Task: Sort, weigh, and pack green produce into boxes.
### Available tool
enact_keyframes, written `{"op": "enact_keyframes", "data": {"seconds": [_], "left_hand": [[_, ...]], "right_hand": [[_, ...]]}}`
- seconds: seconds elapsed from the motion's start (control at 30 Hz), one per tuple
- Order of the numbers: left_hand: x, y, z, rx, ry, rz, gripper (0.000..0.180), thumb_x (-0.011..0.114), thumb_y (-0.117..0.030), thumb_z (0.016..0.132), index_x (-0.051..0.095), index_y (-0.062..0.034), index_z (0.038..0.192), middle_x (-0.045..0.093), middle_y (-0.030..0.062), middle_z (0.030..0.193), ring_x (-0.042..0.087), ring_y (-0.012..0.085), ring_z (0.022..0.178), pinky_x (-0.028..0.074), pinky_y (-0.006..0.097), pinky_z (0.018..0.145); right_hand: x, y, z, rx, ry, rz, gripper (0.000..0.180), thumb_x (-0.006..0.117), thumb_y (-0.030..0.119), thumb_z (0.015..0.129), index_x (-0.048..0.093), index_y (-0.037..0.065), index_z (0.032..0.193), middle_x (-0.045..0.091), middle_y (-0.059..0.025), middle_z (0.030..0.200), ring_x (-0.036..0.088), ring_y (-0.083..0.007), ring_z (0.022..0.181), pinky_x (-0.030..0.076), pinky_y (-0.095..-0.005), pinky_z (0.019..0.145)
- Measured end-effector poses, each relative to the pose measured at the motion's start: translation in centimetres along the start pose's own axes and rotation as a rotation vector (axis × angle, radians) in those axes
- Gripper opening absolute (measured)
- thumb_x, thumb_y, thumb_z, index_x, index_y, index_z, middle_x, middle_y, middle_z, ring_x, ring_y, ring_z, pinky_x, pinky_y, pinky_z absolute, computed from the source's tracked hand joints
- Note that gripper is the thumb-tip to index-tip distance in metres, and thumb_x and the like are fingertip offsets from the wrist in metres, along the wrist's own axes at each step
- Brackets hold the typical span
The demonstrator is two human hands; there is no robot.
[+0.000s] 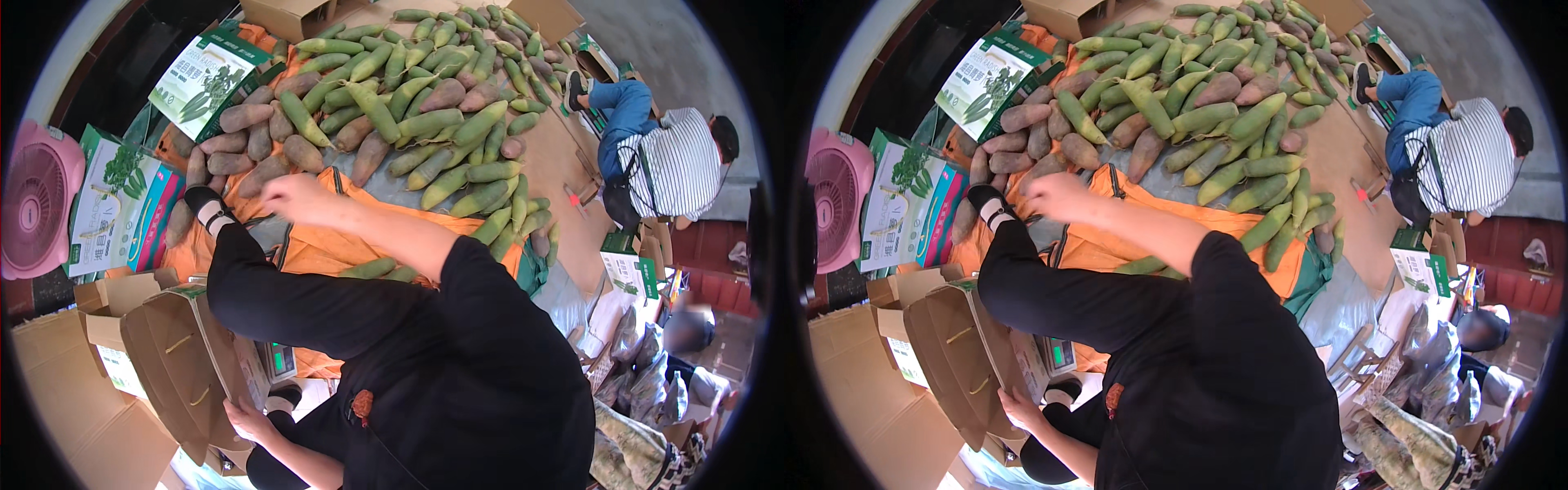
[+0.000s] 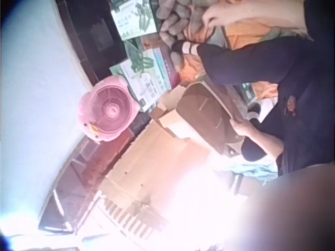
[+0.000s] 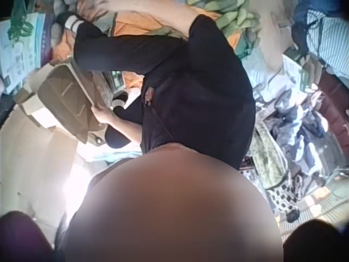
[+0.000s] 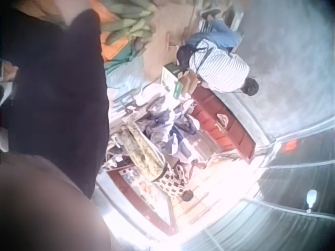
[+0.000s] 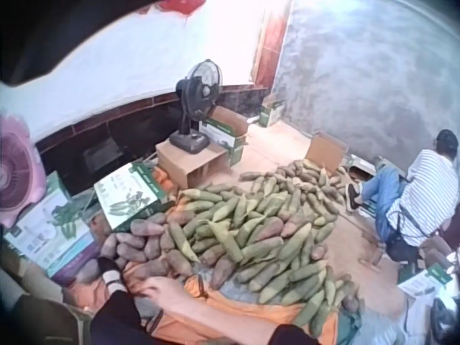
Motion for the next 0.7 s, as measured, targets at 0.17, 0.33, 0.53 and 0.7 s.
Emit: {"op": "enact_keyframes", "data": {"seconds": [0.17, 0.33, 0.53, 0.7], "left_hand": [[0.7, 0.1, 0.1, 0.029, -0.014, -0.044, 0.027, 0.054, -0.013, 0.088, 0.054, 0.0045, 0.108, 0.059, 0.0278, 0.097, 0.056, 0.0440, 0.091, 0.043, 0.048, 0.079], [0.8, 0.2, 0.0, 0.008, 0.017, 0.003, 0.029, 0.053, -0.015, 0.090, 0.053, 0.0060, 0.110, 0.059, 0.0279, 0.099, 0.057, 0.0437, 0.093, 0.043, 0.047, 0.081], [1.0, 1.5, -0.2, -0.022, 0.016, 0.050, 0.033, 0.054, -0.017, 0.089, 0.052, 0.0060, 0.113, 0.060, 0.0277, 0.102, 0.057, 0.0437, 0.093, 0.044, 0.048, 0.081], [1.0, 0.8, 0.0, -0.027, 0.029, 0.035, 0.030, 0.053, -0.017, 0.089, 0.053, 0.0037, 0.110, 0.061, 0.0262, 0.097, 0.058, 0.0434, 0.090, 0.044, 0.048, 0.079]], "right_hand": [[-5.8, -21.6, -7.8, 0.453, 0.023, -0.563, 0.021, 0.050, 0.014, 0.083, 0.066, 0.006, 0.093, 0.066, -0.0179, 0.095, 0.063, -0.0361, 0.090, 0.050, -0.0455, 0.075], [-12.2, -32.3, -18.1, 0.821, -0.099, -0.692, 0.025, 0.049, 0.019, 0.084, 0.064, 0.005, 0.096, 0.064, -0.0215, 0.103, 0.062, -0.0371, 0.094, 0.050, -0.0453, 0.082], [-17.3, -31.0, -18.4, 0.879, -0.178, -0.860, 0.025, 0.053, 0.011, 0.082, 0.059, 0.008, 0.106, 0.058, -0.0138, 0.111, 0.055, -0.0328, 0.107, 0.049, -0.0425, 0.087], [-20.4, -28.9, -14.5, 0.751, -0.009, -1.147, 0.029, 0.058, 0.009, 0.080, 0.055, 0.013, 0.109, 0.051, -0.0075, 0.120, 0.048, -0.0277, 0.116, 0.046, -0.0436, 0.088]]}}
Point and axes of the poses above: each hand's wrist, its own z-axis towards the middle knuckle, its own x-axis out of the palm, y = z × x, the point moved 10 cm from there along z, towards the middle knuckle
